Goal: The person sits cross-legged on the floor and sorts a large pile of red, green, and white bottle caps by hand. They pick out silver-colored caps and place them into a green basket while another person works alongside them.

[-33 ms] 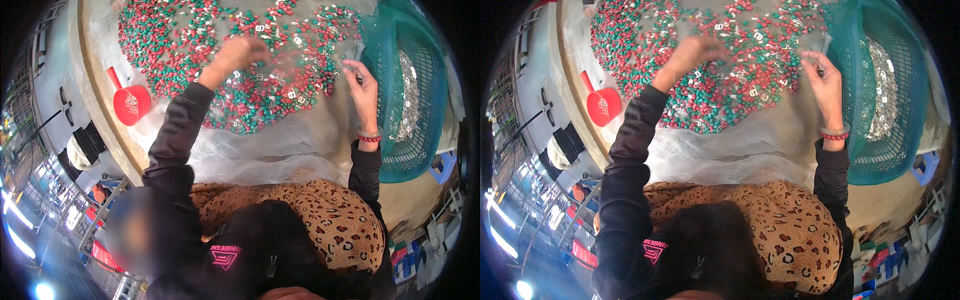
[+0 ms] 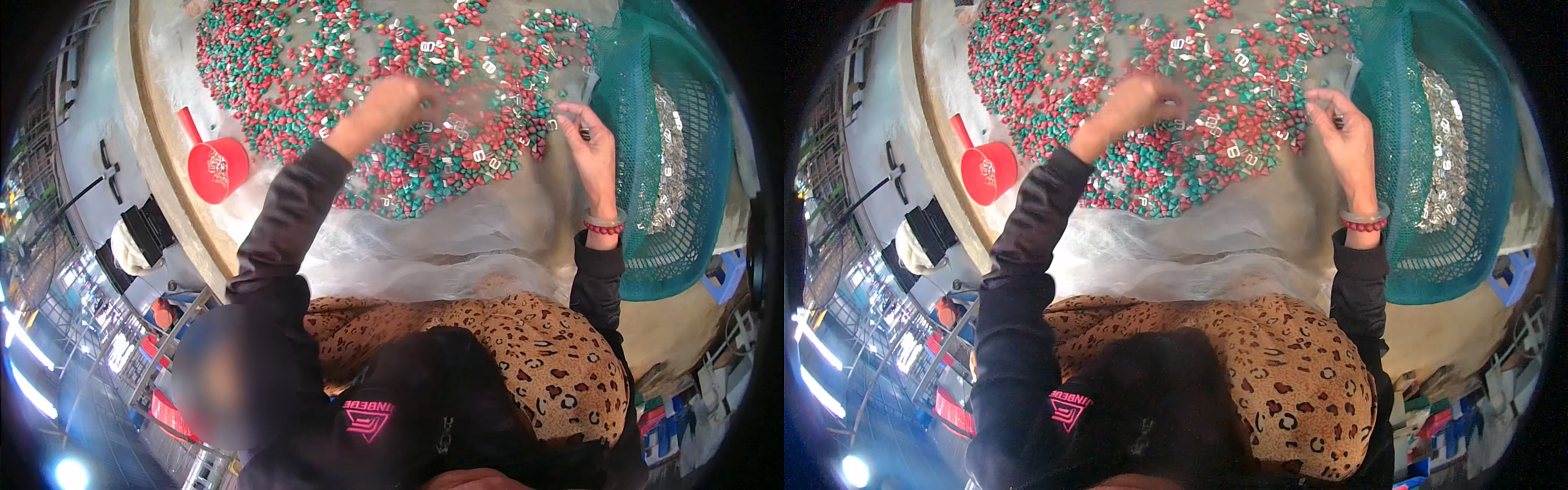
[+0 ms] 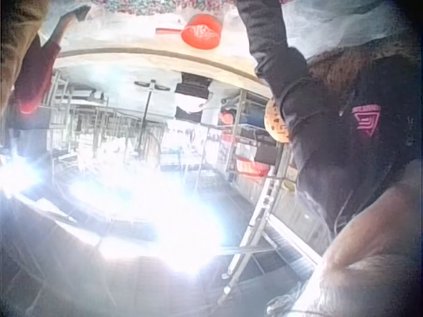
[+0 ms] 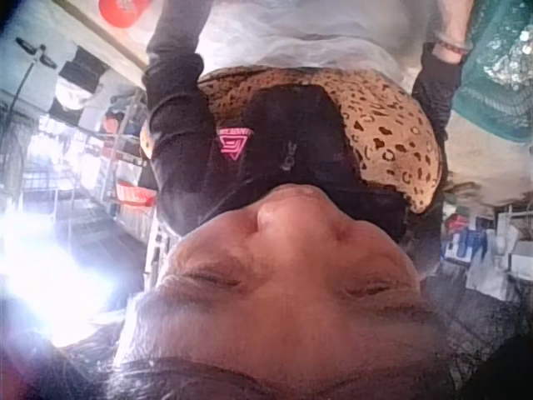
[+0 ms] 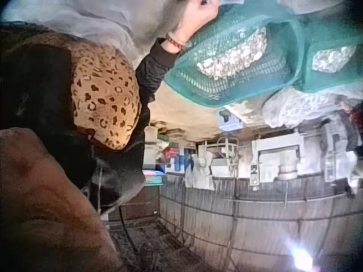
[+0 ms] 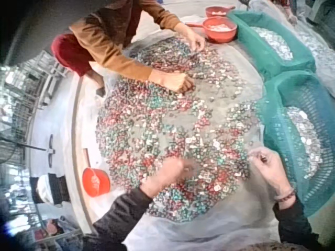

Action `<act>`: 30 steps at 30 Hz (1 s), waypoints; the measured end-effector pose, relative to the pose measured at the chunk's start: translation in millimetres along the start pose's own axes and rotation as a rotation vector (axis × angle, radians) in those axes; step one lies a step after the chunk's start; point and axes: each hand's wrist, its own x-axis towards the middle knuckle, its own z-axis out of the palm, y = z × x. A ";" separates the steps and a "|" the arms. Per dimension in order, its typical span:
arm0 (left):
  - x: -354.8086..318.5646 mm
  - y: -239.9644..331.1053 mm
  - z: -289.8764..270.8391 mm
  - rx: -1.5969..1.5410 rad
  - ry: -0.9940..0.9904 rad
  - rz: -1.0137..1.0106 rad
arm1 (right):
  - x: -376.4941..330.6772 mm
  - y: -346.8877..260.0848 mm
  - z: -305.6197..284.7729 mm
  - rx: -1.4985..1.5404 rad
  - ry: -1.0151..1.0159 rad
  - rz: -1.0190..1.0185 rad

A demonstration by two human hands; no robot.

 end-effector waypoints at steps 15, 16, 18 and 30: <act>-22.1 13.6 8.2 -0.224 0.320 -0.388 | -7.1 61.9 17.1 -0.337 0.084 -0.054; -17.6 13.0 -4.1 -0.431 0.369 -0.433 | -6.6 70.6 22.9 -0.327 0.101 -0.091; -12.8 18.2 -29.4 -1.174 0.290 -0.572 | -1.0 85.5 35.3 -0.302 0.143 -0.169; 63.5 74.5 19.3 -1.164 -0.176 -0.328 | -9.3 62.7 13.5 1.273 -0.155 0.365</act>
